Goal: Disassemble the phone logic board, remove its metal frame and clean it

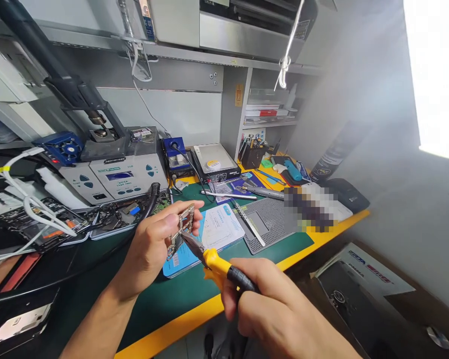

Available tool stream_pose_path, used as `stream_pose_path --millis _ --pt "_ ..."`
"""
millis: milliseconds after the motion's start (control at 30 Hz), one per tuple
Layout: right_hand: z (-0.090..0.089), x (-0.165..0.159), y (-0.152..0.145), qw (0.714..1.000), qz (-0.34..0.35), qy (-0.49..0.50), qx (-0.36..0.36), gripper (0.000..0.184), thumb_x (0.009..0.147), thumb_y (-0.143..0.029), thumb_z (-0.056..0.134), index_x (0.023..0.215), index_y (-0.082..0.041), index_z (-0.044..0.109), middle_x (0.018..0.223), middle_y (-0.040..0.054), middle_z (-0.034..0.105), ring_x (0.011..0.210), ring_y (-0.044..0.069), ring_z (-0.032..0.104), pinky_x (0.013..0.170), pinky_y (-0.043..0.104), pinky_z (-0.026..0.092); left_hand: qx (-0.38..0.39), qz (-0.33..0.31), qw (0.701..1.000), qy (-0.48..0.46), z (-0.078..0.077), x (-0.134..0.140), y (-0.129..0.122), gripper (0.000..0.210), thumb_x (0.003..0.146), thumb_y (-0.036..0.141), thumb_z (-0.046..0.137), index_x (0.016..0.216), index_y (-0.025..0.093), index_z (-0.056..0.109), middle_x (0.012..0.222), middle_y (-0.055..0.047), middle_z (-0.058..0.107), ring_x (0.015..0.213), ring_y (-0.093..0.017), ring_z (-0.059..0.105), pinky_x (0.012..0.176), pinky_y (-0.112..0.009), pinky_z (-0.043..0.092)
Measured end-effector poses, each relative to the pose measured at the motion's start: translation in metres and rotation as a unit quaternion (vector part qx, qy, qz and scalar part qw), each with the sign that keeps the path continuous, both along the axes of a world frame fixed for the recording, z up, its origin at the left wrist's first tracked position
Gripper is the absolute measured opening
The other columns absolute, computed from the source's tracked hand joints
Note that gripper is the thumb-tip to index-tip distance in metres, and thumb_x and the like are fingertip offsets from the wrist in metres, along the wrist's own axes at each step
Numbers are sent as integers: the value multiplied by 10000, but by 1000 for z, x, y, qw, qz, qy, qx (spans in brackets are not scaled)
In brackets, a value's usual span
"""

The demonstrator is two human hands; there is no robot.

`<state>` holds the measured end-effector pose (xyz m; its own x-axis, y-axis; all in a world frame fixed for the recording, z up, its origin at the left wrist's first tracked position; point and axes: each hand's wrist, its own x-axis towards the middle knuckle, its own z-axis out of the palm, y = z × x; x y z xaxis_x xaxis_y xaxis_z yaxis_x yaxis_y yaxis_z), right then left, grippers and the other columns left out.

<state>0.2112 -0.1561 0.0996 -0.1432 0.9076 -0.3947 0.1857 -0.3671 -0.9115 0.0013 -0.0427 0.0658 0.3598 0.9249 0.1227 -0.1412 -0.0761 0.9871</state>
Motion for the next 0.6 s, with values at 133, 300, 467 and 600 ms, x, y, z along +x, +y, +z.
stream_pose_path --millis 133,300,467,600 --pt "8 2 6 999 -4 -1 -44 165 680 -224 564 784 -171 680 815 52 591 808 202 553 628 260 430 10 -46 999 -24 -1 -4 2 399 978 466 527 1216 219 730 1051 -56 664 934 -214 575 825 -312 471" --pt "11 4 6 997 -3 -13 -69 185 649 -221 555 766 -167 688 855 54 630 751 182 547 586 253 412 43 -76 996 -22 -3 -4 3 411 979 443 502 1211 205 743 1056 -62 647 934 -216 554 837 -320 459" --pt "3 2 -4 1000 13 -5 5 167 736 -232 640 883 -197 711 979 62 670 936 238 584 830 293 488 -29 -63 992 -106 -9 1 1 451 965 496 493 1230 210 719 1020 -64 663 907 -226 573 830 -341 483" --pt "4 1 -6 999 30 11 -20 164 776 -230 635 909 -200 725 1038 67 671 972 257 595 849 297 504 -49 -60 986 -146 -9 4 -1 444 958 523 504 1206 222 716 1015 -60 654 891 -228 585 810 -344 500"
